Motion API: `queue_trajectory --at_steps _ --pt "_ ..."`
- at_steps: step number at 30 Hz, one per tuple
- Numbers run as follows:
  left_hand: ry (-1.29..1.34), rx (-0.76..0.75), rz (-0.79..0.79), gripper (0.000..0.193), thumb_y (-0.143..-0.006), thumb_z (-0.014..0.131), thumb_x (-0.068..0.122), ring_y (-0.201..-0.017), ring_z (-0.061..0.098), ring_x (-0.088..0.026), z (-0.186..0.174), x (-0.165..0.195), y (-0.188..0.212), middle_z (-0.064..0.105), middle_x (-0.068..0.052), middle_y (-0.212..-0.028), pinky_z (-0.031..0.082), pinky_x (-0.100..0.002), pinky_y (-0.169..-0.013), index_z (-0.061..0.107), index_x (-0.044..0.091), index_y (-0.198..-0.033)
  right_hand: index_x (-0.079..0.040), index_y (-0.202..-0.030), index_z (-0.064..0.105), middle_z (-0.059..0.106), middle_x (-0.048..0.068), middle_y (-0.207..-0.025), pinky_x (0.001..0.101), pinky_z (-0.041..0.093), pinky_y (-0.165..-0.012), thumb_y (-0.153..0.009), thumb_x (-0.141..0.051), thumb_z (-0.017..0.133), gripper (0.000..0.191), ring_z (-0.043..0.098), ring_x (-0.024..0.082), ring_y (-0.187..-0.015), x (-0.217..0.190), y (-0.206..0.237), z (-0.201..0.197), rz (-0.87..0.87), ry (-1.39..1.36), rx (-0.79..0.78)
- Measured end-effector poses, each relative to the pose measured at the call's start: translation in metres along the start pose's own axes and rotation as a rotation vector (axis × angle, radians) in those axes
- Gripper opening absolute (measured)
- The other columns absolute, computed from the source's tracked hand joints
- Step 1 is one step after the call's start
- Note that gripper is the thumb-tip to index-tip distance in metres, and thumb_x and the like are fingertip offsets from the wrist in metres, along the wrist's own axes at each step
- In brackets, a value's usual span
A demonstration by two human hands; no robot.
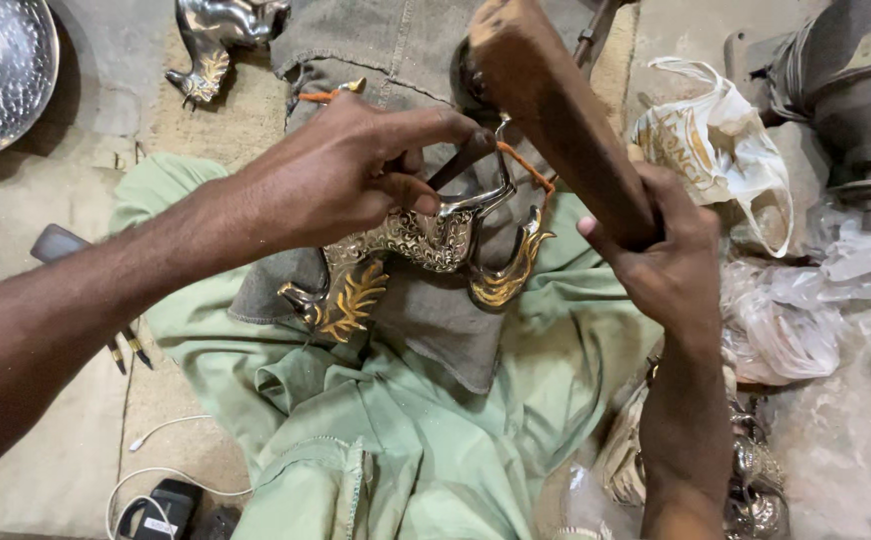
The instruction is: The person uses a chisel and a wooden mallet to engrave intricate patterns onto a silver-colored metal object shaped like an animal. They repeatedly strike the chisel with the mallet to create detailed designs on the surface.
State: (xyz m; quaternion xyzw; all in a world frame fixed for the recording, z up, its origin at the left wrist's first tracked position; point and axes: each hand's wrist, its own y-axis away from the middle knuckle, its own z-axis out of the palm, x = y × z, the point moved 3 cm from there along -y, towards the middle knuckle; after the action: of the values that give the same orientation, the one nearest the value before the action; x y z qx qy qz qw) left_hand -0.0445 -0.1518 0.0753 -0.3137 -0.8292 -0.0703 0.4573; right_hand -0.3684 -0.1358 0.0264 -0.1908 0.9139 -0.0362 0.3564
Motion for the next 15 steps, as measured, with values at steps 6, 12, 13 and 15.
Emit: queue_trajectory --at_steps 6,12,13,15 --pt "-0.079 -0.004 -0.079 0.055 -0.084 0.082 0.009 -0.061 0.070 -0.025 0.002 0.001 -0.007 0.072 -0.014 -0.075 0.049 -0.043 -0.058 0.063 0.013 -0.136 -0.004 -0.130 0.056 0.066 0.003 -0.092 0.0298 0.052 -0.077 -0.097 -0.013 0.085 0.045 0.062 0.014 -0.080 -0.008 -0.026 -0.009 0.013 -0.152 -0.143" --pt "-0.001 -0.032 -0.125 0.055 -0.084 0.080 0.007 -0.068 0.074 -0.019 0.003 0.001 -0.010 0.075 -0.009 -0.079 0.052 -0.040 -0.059 0.062 0.014 -0.135 -0.007 -0.141 0.049 0.059 0.005 -0.096 0.0293 0.053 -0.074 -0.090 -0.012 0.088 0.064 0.060 0.015 -0.083 -0.026 -0.041 -0.014 0.109 -0.304 -0.033" --pt "0.000 -0.027 -0.100 0.056 -0.083 0.080 0.007 -0.069 0.074 -0.019 0.002 0.001 -0.010 0.075 -0.009 -0.080 0.053 -0.039 -0.059 0.062 0.014 -0.135 -0.008 -0.139 0.055 0.064 0.008 -0.097 0.0310 0.053 -0.076 -0.087 -0.008 0.087 0.061 0.064 0.017 -0.084 -0.031 -0.043 -0.017 0.022 -0.111 -0.057" --pt "-0.011 -0.033 -0.112 0.052 -0.083 0.081 0.008 -0.071 0.075 -0.019 0.001 0.001 -0.011 0.076 -0.009 -0.082 0.053 -0.039 -0.061 0.063 0.013 -0.132 -0.011 -0.134 0.065 0.074 0.012 -0.098 0.0343 0.055 -0.080 -0.082 -0.002 0.087 0.057 0.071 0.022 -0.087 -0.038 -0.045 -0.014 -0.150 0.274 -0.101"
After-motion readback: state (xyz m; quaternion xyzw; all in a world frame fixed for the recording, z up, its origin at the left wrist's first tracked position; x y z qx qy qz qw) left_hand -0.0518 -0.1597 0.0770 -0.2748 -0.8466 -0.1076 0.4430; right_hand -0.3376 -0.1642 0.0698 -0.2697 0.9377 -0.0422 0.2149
